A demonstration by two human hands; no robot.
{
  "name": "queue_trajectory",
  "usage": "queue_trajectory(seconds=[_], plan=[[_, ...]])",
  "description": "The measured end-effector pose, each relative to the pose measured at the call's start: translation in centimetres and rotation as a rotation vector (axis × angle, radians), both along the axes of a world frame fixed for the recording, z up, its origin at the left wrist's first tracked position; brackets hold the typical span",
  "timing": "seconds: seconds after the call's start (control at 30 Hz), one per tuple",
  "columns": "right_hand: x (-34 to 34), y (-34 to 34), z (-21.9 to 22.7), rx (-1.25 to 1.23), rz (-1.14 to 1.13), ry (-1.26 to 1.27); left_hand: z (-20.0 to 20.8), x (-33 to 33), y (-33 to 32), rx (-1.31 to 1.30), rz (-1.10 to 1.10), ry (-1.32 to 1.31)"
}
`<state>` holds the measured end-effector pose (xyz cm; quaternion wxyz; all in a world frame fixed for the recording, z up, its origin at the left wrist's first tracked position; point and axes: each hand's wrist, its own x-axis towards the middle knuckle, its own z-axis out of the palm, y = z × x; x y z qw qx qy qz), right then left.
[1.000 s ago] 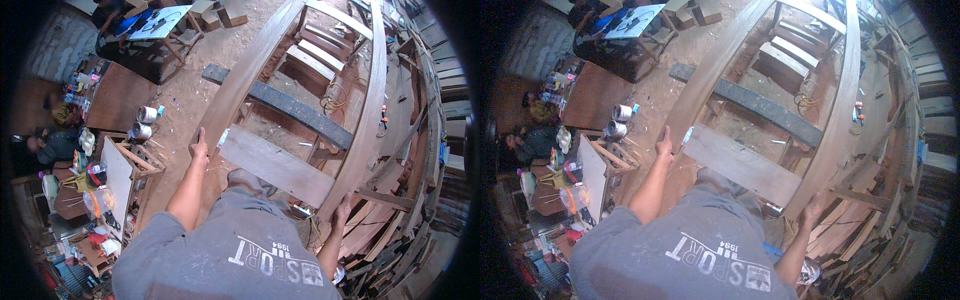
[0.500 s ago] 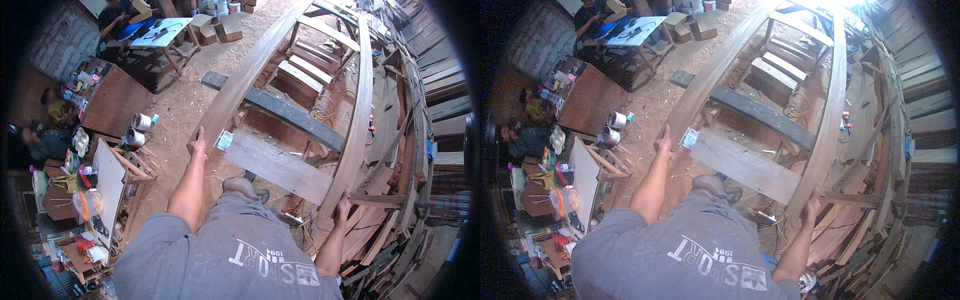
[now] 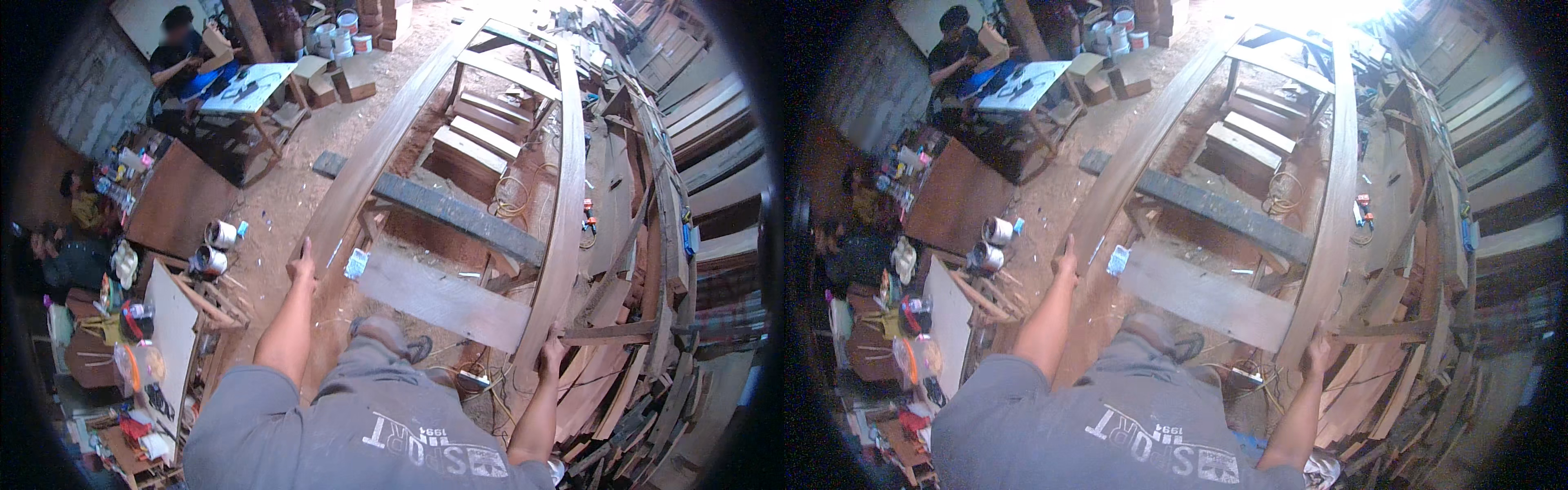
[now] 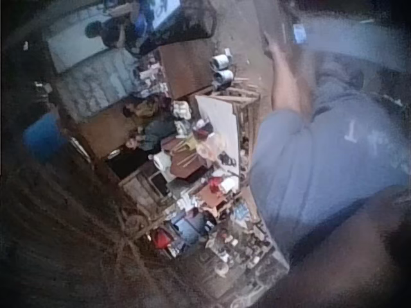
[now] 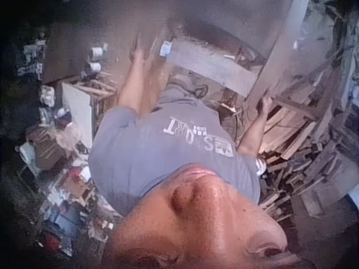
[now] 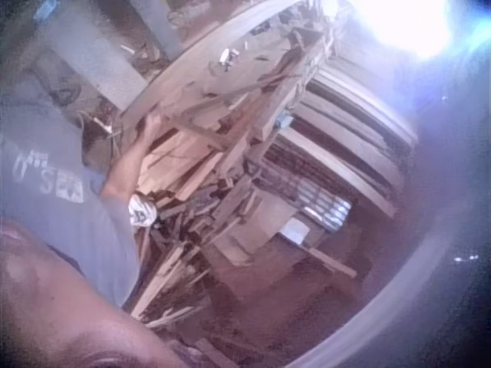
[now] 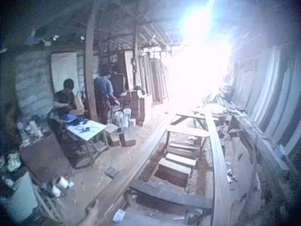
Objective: The person assembles a wooden frame by placing planks into a jig, using a nail gun to fasten them, and smoothing surfaces with a hand plane and sanding block. The person repeatedly positions and secures planks within the frame structure.
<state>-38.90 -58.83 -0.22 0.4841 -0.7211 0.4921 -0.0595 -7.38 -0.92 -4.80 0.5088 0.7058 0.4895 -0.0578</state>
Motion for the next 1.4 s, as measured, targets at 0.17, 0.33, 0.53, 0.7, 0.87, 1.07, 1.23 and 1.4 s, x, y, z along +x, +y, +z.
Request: queue_trajectory(seconds=[0.17, 0.33, 0.53, 0.7, 0.87, 1.07, 1.23, 1.4], plan=[[-0.1, -1.6, -2.9, 0.037, -0.030, 0.104, -0.7, -0.7, 2.1, -0.064, -0.025, -0.110], [-1.4, -3.4, -4.4, -0.123, -0.102, 0.273, 2.8, -1.2, 4.0, -0.273, -0.131, -0.052], [3.5, 6.9, -0.3, -0.999, -0.153, 0.327, -5.2, -2.1, 18.9, -0.438, -0.214, -0.002], [18.8, 24.0, -0.2, -0.821, -0.053, -0.244, -13.7, -2.5, 35.8, -0.078, -0.662, 0.342], [33.2, 39.9, 0.8, -0.700, 0.130, -0.245, -17.4, 1.7, 50.1, 0.396, -1.482, 0.283], [46.4, 45.8, 1.3, -0.654, 0.198, -0.184, -10.8, 17.1, 52.1, 0.237, -0.857, 0.114], [54.8, 44.9, 0.2, -0.720, 0.218, -0.051, -8.8, 28.4, 48.0, -0.025, -0.787, 0.146], [61.6, 43.3, -0.2, -0.740, 0.050, 0.003, -9.0, 40.8, 45.5, -0.118, -0.863, 0.072]])
